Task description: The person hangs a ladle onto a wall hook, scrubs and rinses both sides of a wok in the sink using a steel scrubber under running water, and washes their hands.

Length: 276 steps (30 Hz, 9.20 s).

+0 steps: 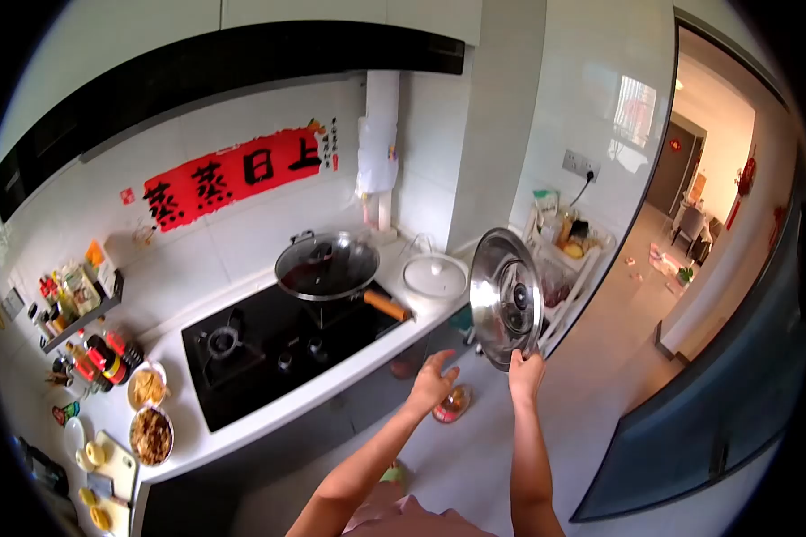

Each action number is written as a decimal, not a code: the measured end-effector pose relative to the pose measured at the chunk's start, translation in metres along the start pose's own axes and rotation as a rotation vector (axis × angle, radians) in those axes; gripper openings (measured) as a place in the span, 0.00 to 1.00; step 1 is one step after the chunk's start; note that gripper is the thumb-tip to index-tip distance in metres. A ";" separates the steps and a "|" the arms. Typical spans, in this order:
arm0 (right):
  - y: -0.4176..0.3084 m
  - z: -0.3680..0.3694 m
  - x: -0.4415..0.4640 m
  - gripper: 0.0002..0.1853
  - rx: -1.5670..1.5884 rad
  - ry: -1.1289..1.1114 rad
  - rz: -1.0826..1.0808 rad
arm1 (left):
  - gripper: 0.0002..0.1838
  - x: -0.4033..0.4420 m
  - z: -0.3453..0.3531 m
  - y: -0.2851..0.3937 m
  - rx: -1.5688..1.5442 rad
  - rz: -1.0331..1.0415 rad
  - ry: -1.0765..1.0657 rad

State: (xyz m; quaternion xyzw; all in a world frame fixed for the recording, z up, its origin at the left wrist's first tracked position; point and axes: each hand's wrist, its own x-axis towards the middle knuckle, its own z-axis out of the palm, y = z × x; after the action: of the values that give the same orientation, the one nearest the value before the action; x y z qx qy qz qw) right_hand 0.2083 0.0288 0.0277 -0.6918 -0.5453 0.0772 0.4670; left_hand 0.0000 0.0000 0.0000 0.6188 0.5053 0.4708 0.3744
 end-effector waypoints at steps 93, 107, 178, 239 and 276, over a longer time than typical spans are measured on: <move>-0.325 -0.056 -0.691 0.13 0.912 -2.487 -1.309 | 0.07 -0.628 -0.157 0.095 0.214 -0.423 2.534; -0.389 0.019 -1.013 0.15 0.521 -2.342 -1.711 | 0.12 -0.890 -0.284 0.031 0.232 -1.095 2.347; -0.376 0.064 -1.287 0.26 0.450 -1.942 -2.226 | 0.08 -1.052 -0.365 0.013 -1.445 -0.760 2.080; -0.364 0.095 -1.307 0.21 0.416 -1.604 -2.445 | 0.17 -1.067 -0.303 0.004 -0.398 -1.766 1.932; -0.357 0.090 -1.293 0.26 0.308 -2.478 -1.757 | 0.25 -1.084 -0.297 0.030 -0.289 -1.868 1.877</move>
State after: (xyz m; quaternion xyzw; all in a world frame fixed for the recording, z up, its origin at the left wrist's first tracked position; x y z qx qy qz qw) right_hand -0.5992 -1.0005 -0.2817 0.3926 -0.7926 0.3509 -0.3073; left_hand -0.3273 -1.0700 -0.1107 -0.5595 0.7478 0.3334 0.1288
